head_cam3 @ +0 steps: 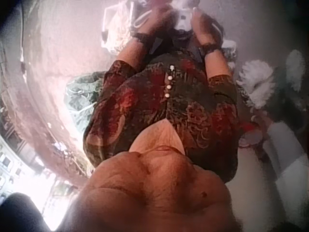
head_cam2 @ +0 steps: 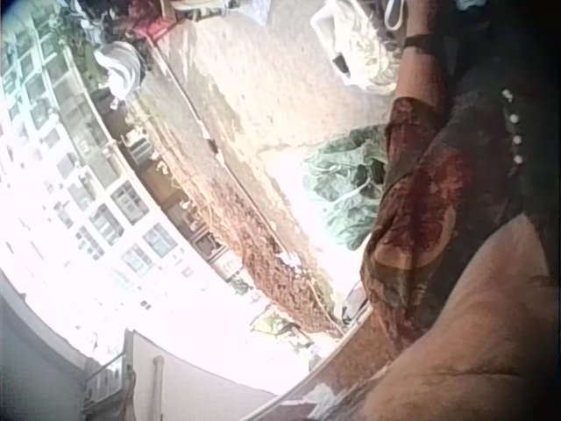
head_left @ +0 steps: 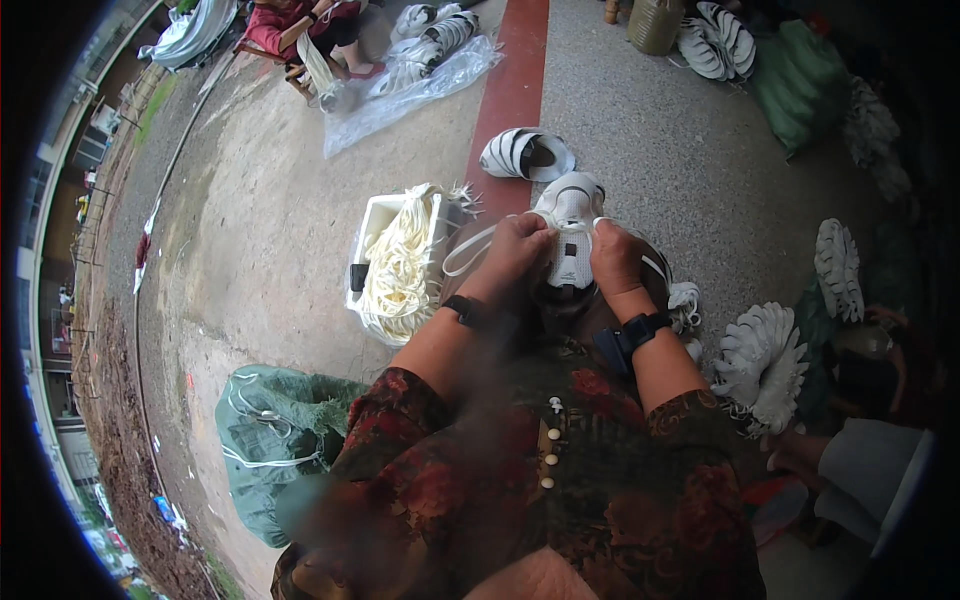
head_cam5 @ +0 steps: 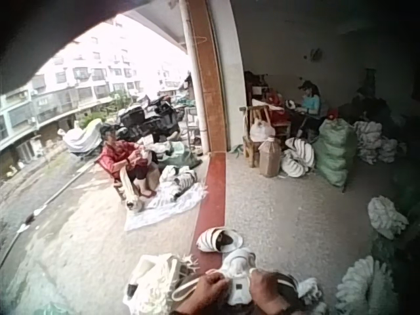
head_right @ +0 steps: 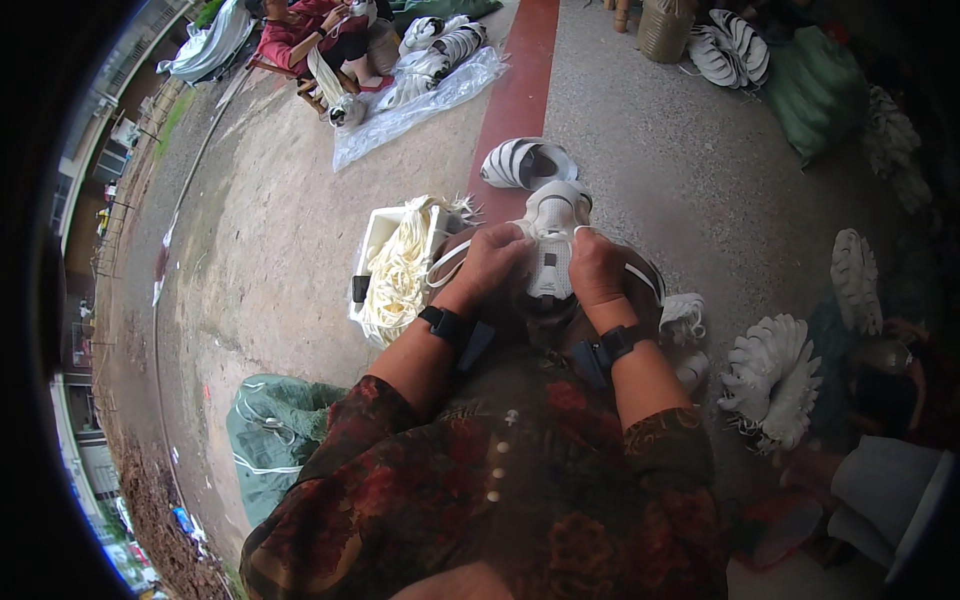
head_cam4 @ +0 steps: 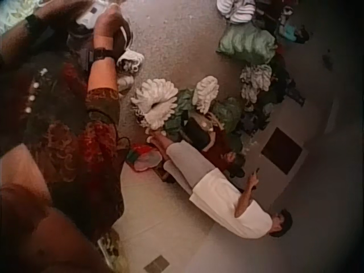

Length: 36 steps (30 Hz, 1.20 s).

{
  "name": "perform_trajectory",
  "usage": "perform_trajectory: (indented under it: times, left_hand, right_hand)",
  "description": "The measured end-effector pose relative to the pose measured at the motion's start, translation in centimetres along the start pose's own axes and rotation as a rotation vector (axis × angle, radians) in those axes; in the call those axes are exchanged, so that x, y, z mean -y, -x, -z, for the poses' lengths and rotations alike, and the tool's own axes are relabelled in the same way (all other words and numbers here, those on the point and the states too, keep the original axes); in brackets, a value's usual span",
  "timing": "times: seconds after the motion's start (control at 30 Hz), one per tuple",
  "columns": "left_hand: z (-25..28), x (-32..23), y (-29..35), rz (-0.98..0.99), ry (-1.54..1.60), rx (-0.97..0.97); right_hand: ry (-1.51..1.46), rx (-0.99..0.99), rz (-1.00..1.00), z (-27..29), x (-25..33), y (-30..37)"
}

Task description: The person sits on the ground and threads white shoelaces through the eyelets of a white sneaker. They pull the laces tight and adjust the shoe's tongue, repeating the lacing process on the same shoe multiple times throughout the clip.

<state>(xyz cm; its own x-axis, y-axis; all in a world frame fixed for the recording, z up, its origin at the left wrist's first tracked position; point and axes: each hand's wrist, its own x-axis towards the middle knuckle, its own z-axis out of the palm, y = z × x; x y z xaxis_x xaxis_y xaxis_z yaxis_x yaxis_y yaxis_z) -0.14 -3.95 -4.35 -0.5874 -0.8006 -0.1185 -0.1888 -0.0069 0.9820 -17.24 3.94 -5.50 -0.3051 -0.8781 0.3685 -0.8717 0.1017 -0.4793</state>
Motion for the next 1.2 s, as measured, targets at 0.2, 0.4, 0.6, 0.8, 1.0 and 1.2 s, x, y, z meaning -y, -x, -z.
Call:
perform_trajectory:
  times: [0.2, 0.4, 0.6, 0.8, 1.0, 1.2]
  left_hand:
    - [-0.3, -0.4, 0.3, -0.016, 0.022, -0.052]
    - [-0.2, -0.2, 0.2, -0.036, 0.013, -0.118]
    - [-0.3, -0.4, 0.1, 0.012, 0.063, -0.131]
    - [0.2, 0.2, -0.3, 0.014, 0.047, -0.127]
    - [-0.1, 0.6, -0.5, -0.041, -0.083, -0.182]
    - [-0.5, 0.8, -0.6, -0.073, -0.054, -0.226]
  right_hand:
    - [0.149, 0.224, -0.015, 1.4, 1.7, 0.6]
    - [0.071, 0.252, -0.005, 1.4, 0.2, -0.1]
    - [0.120, 0.192, 0.280, 3.6, 2.5, -0.2]
    - [0.555, 0.465, 0.651, 2.7, 2.2, -3.5]
    - [0.148, 0.528, 0.835, 4.4, 2.8, -3.3]
    - [-0.263, 0.430, 0.520, 4.5, 5.1, -0.7]
